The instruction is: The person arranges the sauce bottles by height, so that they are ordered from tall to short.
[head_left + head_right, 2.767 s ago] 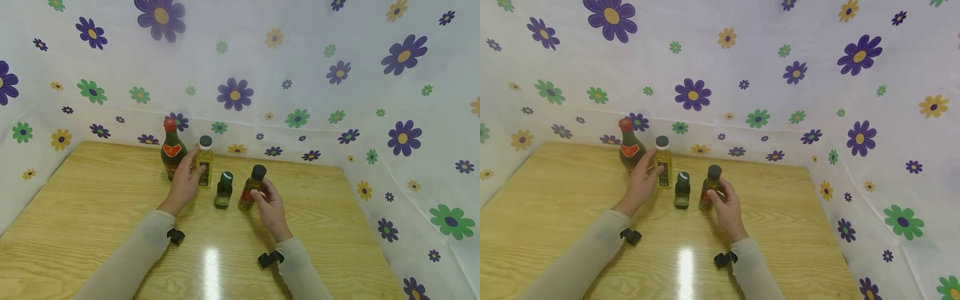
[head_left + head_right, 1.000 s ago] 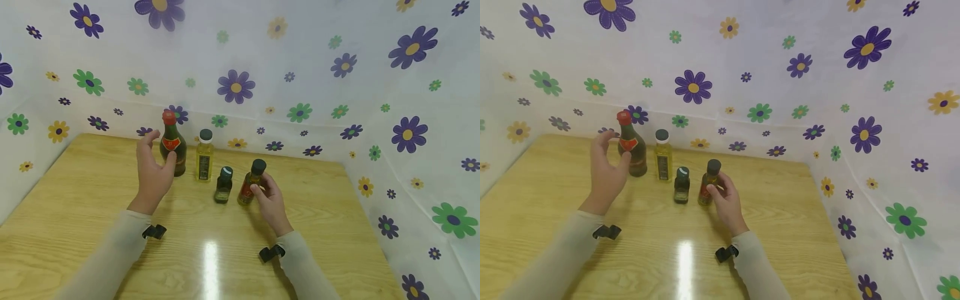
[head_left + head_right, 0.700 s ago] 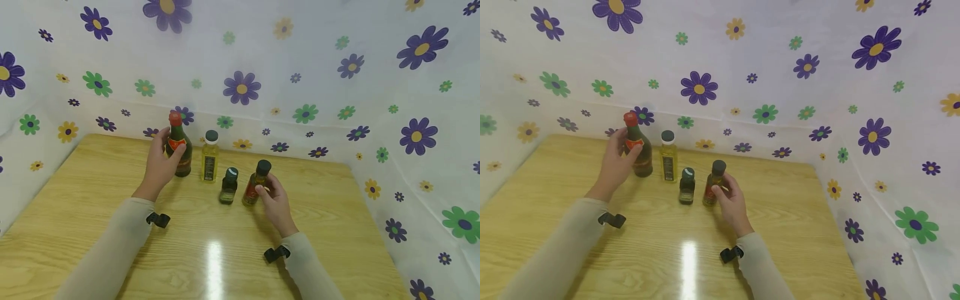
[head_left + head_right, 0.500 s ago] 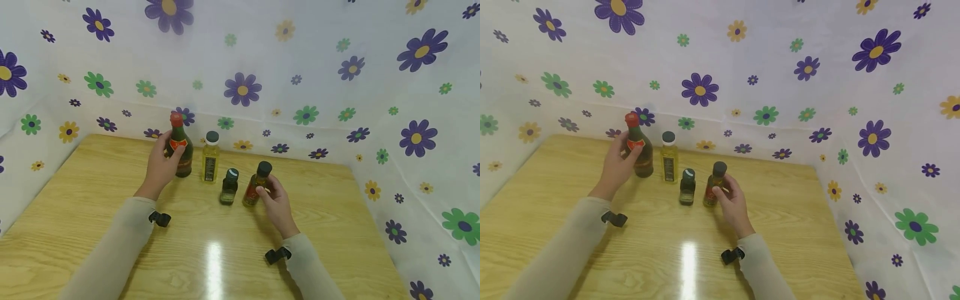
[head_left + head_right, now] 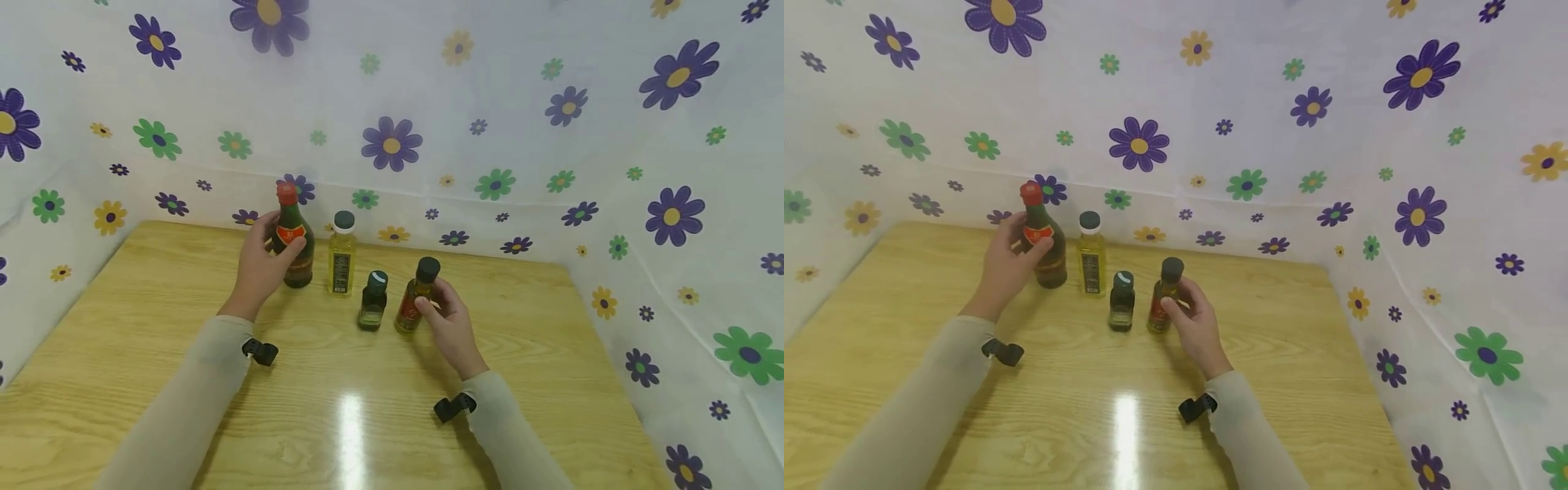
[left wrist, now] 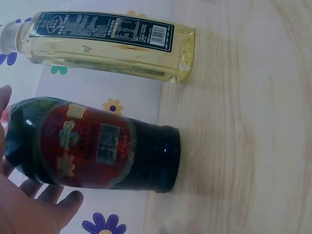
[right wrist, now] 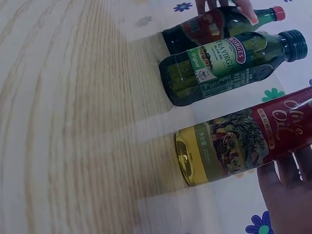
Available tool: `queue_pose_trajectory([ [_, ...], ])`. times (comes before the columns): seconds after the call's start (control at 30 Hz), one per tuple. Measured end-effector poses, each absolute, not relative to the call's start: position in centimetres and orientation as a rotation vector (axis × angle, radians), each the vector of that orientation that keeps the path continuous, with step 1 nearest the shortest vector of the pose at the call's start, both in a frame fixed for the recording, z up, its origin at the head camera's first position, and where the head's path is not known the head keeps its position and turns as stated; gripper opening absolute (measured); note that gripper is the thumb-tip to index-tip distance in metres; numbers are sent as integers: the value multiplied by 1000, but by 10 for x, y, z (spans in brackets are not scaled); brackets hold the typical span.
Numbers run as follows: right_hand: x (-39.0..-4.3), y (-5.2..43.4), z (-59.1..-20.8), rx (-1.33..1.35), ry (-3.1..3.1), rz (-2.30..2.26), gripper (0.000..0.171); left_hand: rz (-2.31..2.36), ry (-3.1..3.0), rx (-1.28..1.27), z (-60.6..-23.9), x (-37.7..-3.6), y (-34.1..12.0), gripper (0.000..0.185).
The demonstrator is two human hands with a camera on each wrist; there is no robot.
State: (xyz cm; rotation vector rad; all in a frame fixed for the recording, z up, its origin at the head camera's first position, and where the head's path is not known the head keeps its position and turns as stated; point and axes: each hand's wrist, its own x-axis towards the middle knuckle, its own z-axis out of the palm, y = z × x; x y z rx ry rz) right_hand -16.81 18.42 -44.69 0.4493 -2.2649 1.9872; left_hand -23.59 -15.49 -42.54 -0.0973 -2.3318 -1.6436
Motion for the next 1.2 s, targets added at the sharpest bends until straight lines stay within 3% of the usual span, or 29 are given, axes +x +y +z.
queue_pose_trajectory([
  [0.27,-169,184,-444,447,-2274,1944,39,-1713,-2365,-11,-437,-245,-152,78],
  [0.53,-166,173,-412,399,-2290,1900,35,-1767,-2325,0,-437,-247,-152,76],
  [0.9,-194,181,-424,309,-2218,1936,35,-1819,-2307,79,-436,-240,-147,84],
  [1.2,-210,175,-411,331,-2253,1901,41,-1852,-2279,54,-445,-239,-150,80],
])
